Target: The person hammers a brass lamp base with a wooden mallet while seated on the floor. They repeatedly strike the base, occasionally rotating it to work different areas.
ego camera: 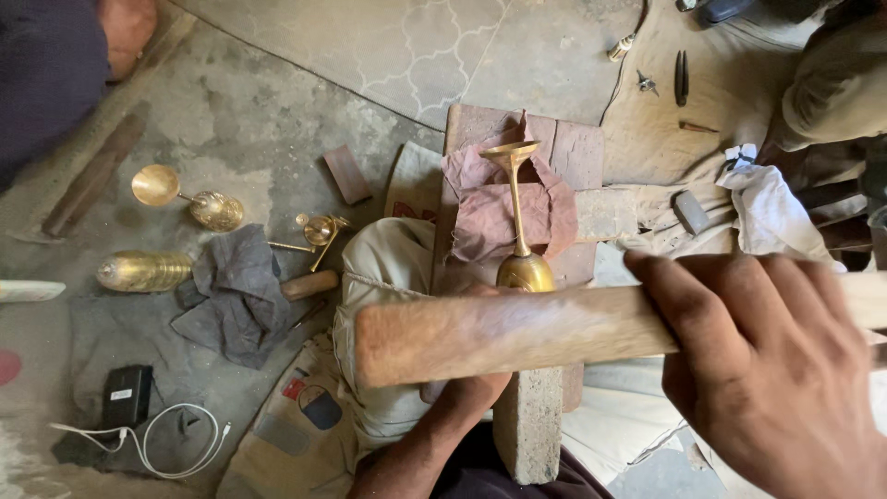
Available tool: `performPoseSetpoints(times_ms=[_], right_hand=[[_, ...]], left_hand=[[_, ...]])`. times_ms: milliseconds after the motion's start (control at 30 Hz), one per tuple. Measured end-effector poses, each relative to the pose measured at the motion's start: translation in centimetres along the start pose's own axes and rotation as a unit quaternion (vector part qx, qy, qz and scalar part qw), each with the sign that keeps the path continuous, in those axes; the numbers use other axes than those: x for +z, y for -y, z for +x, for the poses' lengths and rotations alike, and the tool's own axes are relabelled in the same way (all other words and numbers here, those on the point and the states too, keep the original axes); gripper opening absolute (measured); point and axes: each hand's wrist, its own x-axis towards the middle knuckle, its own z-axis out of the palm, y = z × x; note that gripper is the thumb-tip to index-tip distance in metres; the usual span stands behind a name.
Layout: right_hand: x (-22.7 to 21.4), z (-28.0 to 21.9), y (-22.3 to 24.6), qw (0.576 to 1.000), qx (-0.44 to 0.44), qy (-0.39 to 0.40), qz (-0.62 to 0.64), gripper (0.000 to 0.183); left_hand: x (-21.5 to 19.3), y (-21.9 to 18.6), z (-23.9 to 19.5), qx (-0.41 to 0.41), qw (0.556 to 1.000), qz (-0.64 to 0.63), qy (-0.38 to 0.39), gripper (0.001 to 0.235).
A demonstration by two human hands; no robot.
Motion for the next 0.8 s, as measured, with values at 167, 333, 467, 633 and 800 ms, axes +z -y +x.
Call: performPoseSetpoints(times_ms=[167, 333, 467, 633, 800], right_hand=[[-0.6, -0.2, -0.6, 0.999, -0.032, 0.007, 0.035, 0.066], [0.6, -1.1, -1.1, 0.997, 0.062, 0.028, 0.041, 0.072], [2.9, -1.7, -2.8, 0.982, 0.107, -0.015, 0.155, 0.063], [4.8, -2.7, -4.1, 0.973, 0.144, 0.024, 0.177, 0.063], [6.1, -3.0, -4.5, 0.974, 0.157, 0.018, 0.161, 0.06]], left_hand=[[0.0, -0.1, -0.2, -0.028, 0.999, -0.043, 0.003, 0.016], [-0.4, -0.2, 1.7, -0.174, 0.974, -0.069, 0.125, 0.011], [-1.2, -1.0, 3.4, -0.043, 0.986, -0.047, 0.151, 0.017], [-1.5, -2.3, 6.8, -0.033, 0.978, -0.04, 0.204, 0.017], [-1.8, -3.4, 8.5, -0.016, 0.973, -0.029, 0.227, 0.023]])
